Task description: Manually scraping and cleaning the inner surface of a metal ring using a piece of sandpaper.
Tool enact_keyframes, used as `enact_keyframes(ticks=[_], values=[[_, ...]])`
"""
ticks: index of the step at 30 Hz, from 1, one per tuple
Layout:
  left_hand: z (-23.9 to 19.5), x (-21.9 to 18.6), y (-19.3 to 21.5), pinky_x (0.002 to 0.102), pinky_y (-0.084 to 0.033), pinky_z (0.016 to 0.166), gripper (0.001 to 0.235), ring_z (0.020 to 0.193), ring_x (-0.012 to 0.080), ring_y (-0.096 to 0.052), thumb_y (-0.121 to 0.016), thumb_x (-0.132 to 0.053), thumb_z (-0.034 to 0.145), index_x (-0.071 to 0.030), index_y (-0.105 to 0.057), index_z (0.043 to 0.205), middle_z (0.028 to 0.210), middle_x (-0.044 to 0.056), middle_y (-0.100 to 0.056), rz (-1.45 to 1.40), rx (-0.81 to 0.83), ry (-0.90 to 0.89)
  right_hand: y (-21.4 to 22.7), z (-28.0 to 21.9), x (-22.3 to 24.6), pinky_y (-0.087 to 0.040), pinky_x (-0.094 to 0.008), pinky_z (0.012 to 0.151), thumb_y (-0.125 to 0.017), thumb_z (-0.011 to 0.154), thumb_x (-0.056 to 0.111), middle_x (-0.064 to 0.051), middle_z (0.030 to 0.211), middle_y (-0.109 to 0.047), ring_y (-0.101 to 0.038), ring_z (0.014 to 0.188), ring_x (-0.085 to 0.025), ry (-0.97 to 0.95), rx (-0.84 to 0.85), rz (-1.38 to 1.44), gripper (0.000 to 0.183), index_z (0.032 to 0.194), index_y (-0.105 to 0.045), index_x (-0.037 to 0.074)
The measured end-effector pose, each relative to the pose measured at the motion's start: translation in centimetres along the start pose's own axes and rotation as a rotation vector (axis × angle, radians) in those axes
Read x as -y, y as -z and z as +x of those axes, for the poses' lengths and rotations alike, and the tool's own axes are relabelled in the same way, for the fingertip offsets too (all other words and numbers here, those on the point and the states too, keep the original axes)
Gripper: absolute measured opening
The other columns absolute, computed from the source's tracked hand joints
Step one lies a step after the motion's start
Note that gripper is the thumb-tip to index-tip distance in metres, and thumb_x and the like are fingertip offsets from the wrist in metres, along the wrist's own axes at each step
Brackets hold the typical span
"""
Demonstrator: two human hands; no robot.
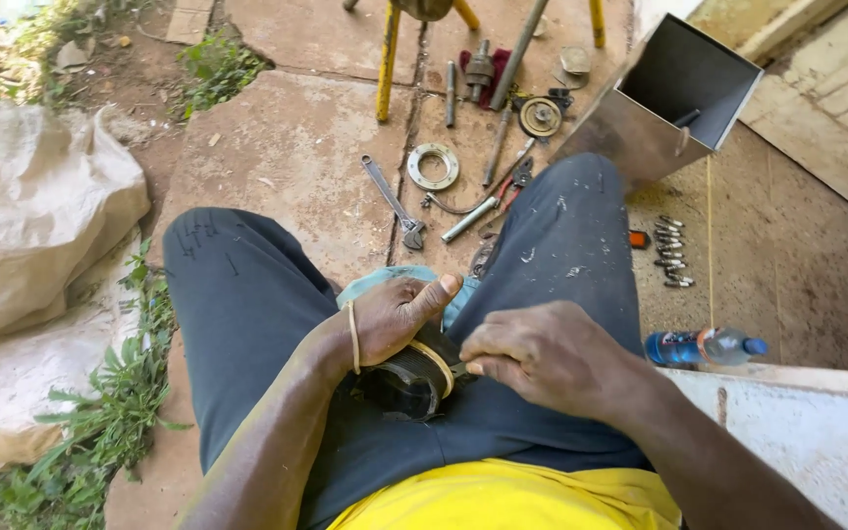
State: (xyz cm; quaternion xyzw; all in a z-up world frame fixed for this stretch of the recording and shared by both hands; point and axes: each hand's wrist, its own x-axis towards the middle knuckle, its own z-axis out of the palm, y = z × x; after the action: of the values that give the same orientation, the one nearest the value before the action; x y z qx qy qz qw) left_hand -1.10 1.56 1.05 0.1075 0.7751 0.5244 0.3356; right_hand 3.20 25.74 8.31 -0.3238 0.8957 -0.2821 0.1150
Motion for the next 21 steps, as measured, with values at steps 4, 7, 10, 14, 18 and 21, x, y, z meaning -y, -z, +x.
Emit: enact_keyframes(ticks=[4, 7, 10, 14, 18, 21], values=[[0.4, 1.0, -0.2, 0.051, -0.058, 0.091, 0.087, 0.082, 0.0409, -0.077, -0.032, -0.078, 0.104, -0.011, -0.075, 0.066, 0.073, 0.019, -0.078, -0.044, 0.009, -0.043, 0.6, 0.7, -0.5, -0.06, -0.042, 0.06, -0.074, 0.097, 0.038, -0.003, 0.072, -0.075, -0.077, 0.071, -0.03, -0.108, 0.158, -0.09, 0.015, 0.097, -0.076, 0.023], [-0.2, 1.3, 0.0, 0.051, -0.058, 0.096, 0.079, 0.091, 0.0382, -0.078, -0.037, -0.071, 0.105, -0.013, -0.08, 0.074, 0.081, 0.018, -0.08, -0.101, -0.06, -0.005, 0.5, 0.9, -0.6, -0.059, -0.043, 0.062, -0.074, 0.097, 0.047, -0.004, 0.067, -0.074, -0.077, 0.07, -0.031, -0.239, 0.21, -0.103, 0.024, 0.092, -0.073, 0.024], [-1.8, 1.5, 0.5, 0.054, -0.052, 0.108, 0.066, 0.11, 0.0392, -0.076, -0.046, -0.063, 0.104, -0.011, -0.084, 0.089, 0.1, 0.022, -0.081, -0.163, -0.164, 0.127, 0.7, 0.8, 0.1, -0.06, -0.04, 0.063, -0.072, 0.098, 0.04, -0.005, 0.067, -0.073, -0.078, 0.072, -0.03, -0.294, 0.209, 0.032, 0.018, 0.09, -0.073, 0.023], [-1.1, 4.6, 0.1, 0.051, -0.053, 0.108, 0.059, 0.103, 0.0353, -0.075, -0.049, -0.056, 0.107, -0.012, -0.087, 0.096, 0.097, 0.016, -0.08, -0.247, -0.18, 0.111, 0.7, 0.3, 0.8, -0.062, -0.04, 0.065, -0.068, 0.098, 0.03, -0.006, 0.071, -0.074, -0.078, 0.075, -0.031, -0.313, 0.233, 0.119, 0.012, 0.091, -0.075, 0.022], [-1.3, 3.2, -0.1, 0.053, -0.054, 0.107, 0.057, 0.105, 0.0368, -0.075, -0.05, -0.054, 0.108, -0.01, -0.086, 0.098, 0.099, 0.019, -0.08, -0.251, -0.166, 0.063, 1.4, 0.1, 1.7, -0.061, -0.041, 0.068, -0.066, 0.098, 0.029, -0.007, 0.069, -0.072, -0.078, 0.075, -0.03, -0.394, 0.283, 0.117, 0.009, 0.096, -0.073, 0.022], [-1.7, 1.0, -0.3, 0.056, -0.055, 0.105, 0.068, 0.108, 0.044, -0.076, -0.041, -0.06, 0.107, -0.008, -0.085, 0.102, 0.103, 0.024, -0.081, -0.136, -0.142, 0.08, 1.6, -0.2, 2.0, -0.06, -0.037, 0.064, -0.069, 0.096, 0.024, -0.006, 0.069, -0.074, -0.078, 0.071, -0.028, -0.381, 0.235, 0.065, 0.007, 0.09, -0.072, 0.022]])
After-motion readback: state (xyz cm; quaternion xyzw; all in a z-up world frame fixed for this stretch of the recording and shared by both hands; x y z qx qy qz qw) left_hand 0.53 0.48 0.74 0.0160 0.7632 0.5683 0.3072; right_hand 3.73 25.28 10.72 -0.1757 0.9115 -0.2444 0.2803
